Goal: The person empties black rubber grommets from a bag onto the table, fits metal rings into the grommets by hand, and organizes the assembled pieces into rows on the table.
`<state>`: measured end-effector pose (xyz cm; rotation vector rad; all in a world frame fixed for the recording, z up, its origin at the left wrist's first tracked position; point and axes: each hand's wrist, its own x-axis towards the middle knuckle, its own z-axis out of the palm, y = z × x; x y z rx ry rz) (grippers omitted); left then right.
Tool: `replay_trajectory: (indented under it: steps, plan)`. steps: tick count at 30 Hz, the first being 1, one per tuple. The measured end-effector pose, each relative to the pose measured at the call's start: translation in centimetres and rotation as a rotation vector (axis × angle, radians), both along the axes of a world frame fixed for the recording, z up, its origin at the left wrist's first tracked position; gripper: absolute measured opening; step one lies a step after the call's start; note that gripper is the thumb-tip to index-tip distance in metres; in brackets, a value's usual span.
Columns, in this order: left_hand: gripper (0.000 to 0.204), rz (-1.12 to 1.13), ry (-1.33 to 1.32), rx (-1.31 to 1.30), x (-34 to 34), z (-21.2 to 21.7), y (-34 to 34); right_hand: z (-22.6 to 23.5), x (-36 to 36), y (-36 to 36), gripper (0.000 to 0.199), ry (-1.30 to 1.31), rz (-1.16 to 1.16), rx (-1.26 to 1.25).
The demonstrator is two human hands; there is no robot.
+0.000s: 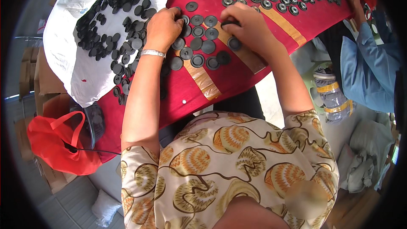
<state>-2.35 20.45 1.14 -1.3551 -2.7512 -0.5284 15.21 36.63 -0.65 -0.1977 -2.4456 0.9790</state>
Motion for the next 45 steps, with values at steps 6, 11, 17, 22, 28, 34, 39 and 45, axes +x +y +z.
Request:
replay_trajectory:
  steps: [6, 11, 17, 22, 28, 34, 39, 45]
  plan:
    - [0.02, -0.055, -0.047, -0.117, -1.6, 0.0, 0.8, 0.1, 2.0, 0.7, 0.015, 0.196, -0.182, -0.743]
    - [0.011, 0.12, -0.575, 0.502, -2.7, 1.0, -0.6, -0.2, 4.2, 1.1, 0.014, 0.294, -0.232, -0.835]
    - [0.04, -0.096, -1.763, 0.744, 3.8, 0.2, -1.5, 0.8, 3.2, -1.0, 0.015, 0.251, -0.251, -0.724]
    - [0.032, -0.211, -2.19, 0.832, 6.6, -1.0, -2.4, 2.6, 1.5, -2.0, 0.018, 0.318, 0.003, 0.072]
    - [0.023, 0.124, -1.87, 0.854, 7.6, -0.8, -2.2, -1.0, 2.0, 0.3, 0.025, -0.083, -0.367, 0.093]
    - [0.012, -0.002, -0.93, 0.398, 9.9, -0.5, -0.8, -1.2, 2.2, 0.7, 0.029, -0.148, -0.39, 0.031]
    - [0.028, -0.171, -0.291, 0.338, 9.5, -1.0, -0.5, -0.6, 4.2, 0.6, 0.042, -0.083, -0.193, -0.034]
    - [0.033, -0.336, -0.139, -0.033, 8.5, 0.6, 1.8, 2.1, 4.5, -1.1, 0.058, -0.404, 0.043, 0.219]
